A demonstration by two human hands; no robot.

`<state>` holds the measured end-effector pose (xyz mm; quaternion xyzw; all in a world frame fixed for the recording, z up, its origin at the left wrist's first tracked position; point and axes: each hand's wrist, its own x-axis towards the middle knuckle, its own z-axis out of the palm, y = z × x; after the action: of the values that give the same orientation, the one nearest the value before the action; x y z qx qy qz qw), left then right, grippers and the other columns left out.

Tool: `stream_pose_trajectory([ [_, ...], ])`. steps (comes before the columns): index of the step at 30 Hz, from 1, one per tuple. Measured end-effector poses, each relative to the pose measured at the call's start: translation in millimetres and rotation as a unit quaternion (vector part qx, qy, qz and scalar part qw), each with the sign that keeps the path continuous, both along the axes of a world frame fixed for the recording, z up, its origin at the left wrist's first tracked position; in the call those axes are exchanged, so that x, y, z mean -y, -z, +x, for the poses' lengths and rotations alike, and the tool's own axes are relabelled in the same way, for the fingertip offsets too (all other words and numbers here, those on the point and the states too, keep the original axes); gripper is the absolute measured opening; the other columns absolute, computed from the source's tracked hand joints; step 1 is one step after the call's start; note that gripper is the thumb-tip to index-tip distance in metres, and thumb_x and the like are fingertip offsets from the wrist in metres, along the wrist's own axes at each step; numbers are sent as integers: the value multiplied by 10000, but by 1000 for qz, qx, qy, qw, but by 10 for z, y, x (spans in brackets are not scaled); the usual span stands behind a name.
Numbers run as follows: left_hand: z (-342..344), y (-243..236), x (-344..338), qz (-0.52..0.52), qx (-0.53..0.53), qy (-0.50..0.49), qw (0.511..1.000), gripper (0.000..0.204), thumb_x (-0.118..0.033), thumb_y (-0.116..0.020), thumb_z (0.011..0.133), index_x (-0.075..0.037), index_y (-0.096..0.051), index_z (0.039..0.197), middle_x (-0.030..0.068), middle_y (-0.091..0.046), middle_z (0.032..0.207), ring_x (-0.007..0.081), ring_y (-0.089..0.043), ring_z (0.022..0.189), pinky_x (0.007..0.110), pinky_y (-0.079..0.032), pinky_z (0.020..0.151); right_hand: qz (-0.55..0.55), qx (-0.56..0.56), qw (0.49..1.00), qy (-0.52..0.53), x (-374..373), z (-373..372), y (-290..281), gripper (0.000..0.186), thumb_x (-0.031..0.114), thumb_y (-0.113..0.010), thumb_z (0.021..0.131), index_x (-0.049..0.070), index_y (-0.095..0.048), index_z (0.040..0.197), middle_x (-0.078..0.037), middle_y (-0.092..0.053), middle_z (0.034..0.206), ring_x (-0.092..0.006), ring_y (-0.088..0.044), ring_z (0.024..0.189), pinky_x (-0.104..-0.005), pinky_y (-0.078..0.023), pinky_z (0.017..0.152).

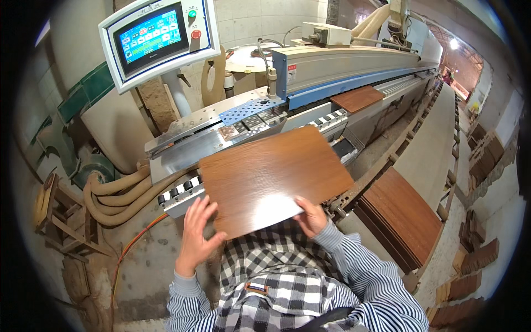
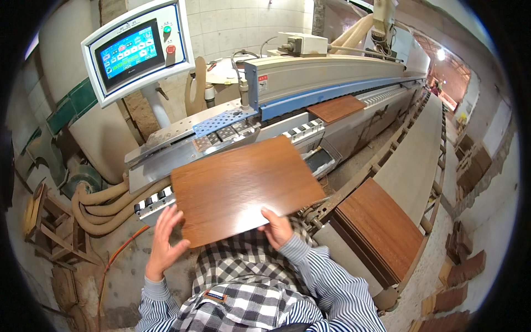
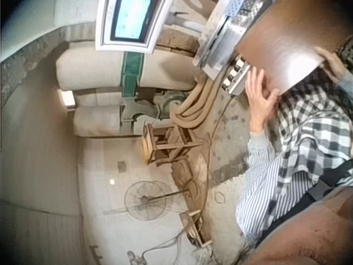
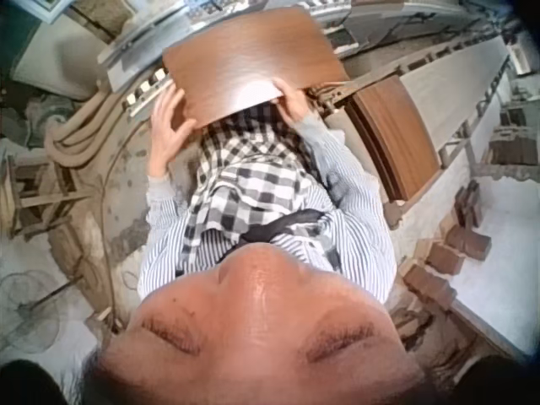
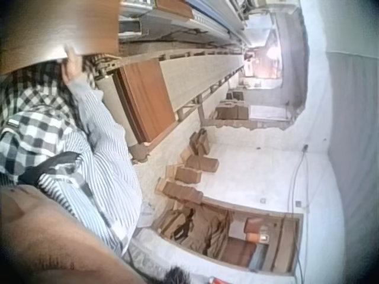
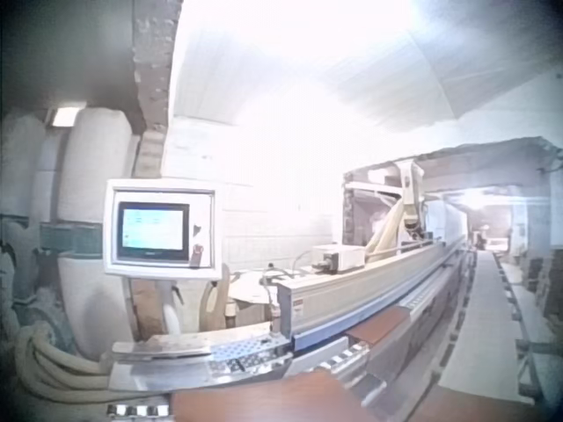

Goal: The person repeatedly places wooden planks onto a conveyor belt of a woodworking machine, allowing them to pass through the processing area. The person then retrieves the planks and stacks them. The task is performed one at a time in a repetitive loop.

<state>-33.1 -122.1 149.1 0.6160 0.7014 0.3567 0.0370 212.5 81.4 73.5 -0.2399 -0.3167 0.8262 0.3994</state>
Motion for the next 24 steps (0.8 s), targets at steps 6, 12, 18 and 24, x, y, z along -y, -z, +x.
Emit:
stream_pose_trajectory([
  [6, -178, 182, 308, -34, -71, -138, 987, 630, -377, -738, 804, -106, -545, 1339, 121, -432, 1494, 346, -329, 1418, 540, -169, 1171, 6, -11, 990, -138, -102, -937, -74, 271, 201, -643, 950, 36, -586, 1158, -50, -678, 966, -125, -665, 787, -238, -558, 577],
  [12, -832, 505, 11, 24, -138, -254, 957, 536, -373, -646, 896, -120, -530, 1353, 99, -464, 1472, 294, -379, 1394, 522, -122, 1187, -22, -83, 985, -149, -78, -1069, -206, 647, 209, -635, 956, 16, -304, 1477, -178, -474, 1418, -265, -602, 1167, -354, -515, 954],
  [18, -1134, 552, -278, 56, -52, -239, 968, 632, -376, -731, 824, -88, -522, 1346, 95, -470, 1465, 345, -430, 1312, 475, -280, 1127, 297, 292, 889, -189, -89, -77, 363, 406, 224, -603, 953, 20, -563, 1302, -124, -678, 1147, -269, -634, 1080, -367, -517, 912],
  [24, -1096, 674, -272, 108, -48, -267, 956, 645, -326, -754, 808, -79, -516, 1353, 132, -461, 1466, 352, -421, 1295, 448, -332, 1094, 737, 498, 454, -55, 342, 874, 898, 303, 235, -623, 885, 56, -674, 1124, -95, -651, 1193, -267, -509, 1239, -471, -349, 1103],
])
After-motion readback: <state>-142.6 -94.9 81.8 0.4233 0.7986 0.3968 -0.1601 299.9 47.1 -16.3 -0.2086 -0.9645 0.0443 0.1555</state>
